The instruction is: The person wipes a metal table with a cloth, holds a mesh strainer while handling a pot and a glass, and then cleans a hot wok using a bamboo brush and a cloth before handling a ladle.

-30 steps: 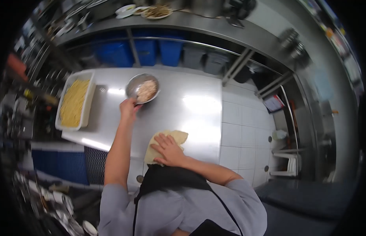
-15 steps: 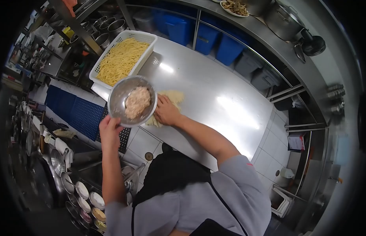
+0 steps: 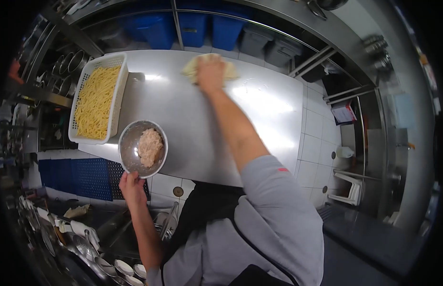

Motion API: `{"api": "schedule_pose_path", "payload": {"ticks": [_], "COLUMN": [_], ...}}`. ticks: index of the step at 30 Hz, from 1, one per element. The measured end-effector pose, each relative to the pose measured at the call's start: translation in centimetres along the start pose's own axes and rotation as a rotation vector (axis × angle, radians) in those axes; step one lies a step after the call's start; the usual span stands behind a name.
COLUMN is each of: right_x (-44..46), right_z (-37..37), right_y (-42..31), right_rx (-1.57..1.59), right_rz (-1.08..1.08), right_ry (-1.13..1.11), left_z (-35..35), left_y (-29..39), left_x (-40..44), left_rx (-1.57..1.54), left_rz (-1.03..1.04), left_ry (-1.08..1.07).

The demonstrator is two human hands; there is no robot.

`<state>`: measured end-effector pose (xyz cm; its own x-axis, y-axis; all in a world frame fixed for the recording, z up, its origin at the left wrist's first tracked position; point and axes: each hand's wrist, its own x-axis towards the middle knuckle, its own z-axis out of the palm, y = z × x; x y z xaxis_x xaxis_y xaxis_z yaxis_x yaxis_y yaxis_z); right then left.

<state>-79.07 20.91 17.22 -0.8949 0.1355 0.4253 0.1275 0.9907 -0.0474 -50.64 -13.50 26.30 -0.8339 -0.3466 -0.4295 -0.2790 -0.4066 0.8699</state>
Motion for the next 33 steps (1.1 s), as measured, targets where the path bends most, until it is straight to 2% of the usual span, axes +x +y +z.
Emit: {"api": "schedule_pose_path", "payload": {"ticks": [2, 3, 4, 6, 7, 8, 10, 12, 14, 16, 17, 18, 19, 22, 24, 27, 32, 33], "right_x": [-1.1, -3.1, -5.1, -10.1, -13.5, -15.5, -19.2, -21.7, -22.9, -21.9, -21.8, -21.6, -21.7, -24.0, -24.9, -21.7, -14.6, -13.3], "right_z": [-3.6, -2.8, -4.5, -10.0, -7.8, -11.1, -17.1, -19.5, -22.0, -23.8, -24.5, -23.8, -21.7, -15.5, -14.2, -13.4, -9.0, -10.4], "right_y": [8.9, 14.2, 18.9, 25.2, 32.2, 34.0, 35.0, 35.6, 33.1, 25.3, 19.8, 15.2, 10.6, -1.6, -6.0, -4.8, 5.1, 8.0], "right_rx": [-0.127, -0.185, -0.133, -0.279, -0.207, -0.185, -0.342, -0.227, -0.09, 0.014, 0.167, 0.344, 0.302, 0.371, 0.307, 0.433, 0.136, 0.047], "right_rz": [0.115, 0.138, 0.208, 0.44, 0.529, 0.693, 0.861, 0.86, 0.79, 0.595, 0.49, 0.531, 0.18, -0.15, -0.239, -0.235, -0.019, 0.033], "right_ry": [-0.09, 0.05, 0.039, -0.109, -0.199, -0.351, -0.46, -0.269, -0.101, 0.034, 0.057, -0.061, 0.135, -0.089, -0.035, -0.186, -0.128, -0.156], "left_z": [1.5, 2.2, 3.0, 4.0, 4.3, 4.9, 6.7, 8.4, 9.6, 10.7, 10.9, 11.5, 12.2, 13.9, 14.5, 15.7, 14.6, 13.6], "left_y": [-0.8, -1.1, -1.5, -2.4, -2.7, -3.0, -2.7, -2.5, -2.5, -3.1, -3.4, -3.5, -3.5, -3.6, -4.3, -4.1, -3.5, -3.3], "left_x": [1.7, 2.5, 3.4, 5.2, 6.2, 7.0, 7.6, 8.4, 8.9, 10.7, 11.5, 12.1, 12.5, 13.3, 14.7, 15.2, 14.7, 14.3], "left_rx": [-0.015, -0.01, -0.006, 0.01, 0.023, 0.031, -0.005, -0.036, -0.062, -0.069, -0.073, -0.076, -0.08, -0.116, -0.132, -0.145, -0.093, -0.088], "left_rz": [-0.028, -0.033, -0.038, -0.042, -0.04, -0.038, -0.036, -0.034, -0.042, -0.04, -0.041, -0.036, -0.032, -0.014, -0.017, -0.01, -0.123, -0.157], "left_ry": [-0.048, -0.069, -0.09, -0.143, -0.176, -0.209, -0.209, -0.218, -0.227, -0.244, -0.25, -0.236, -0.223, -0.222, -0.187, -0.174, -0.342, -0.368]}}
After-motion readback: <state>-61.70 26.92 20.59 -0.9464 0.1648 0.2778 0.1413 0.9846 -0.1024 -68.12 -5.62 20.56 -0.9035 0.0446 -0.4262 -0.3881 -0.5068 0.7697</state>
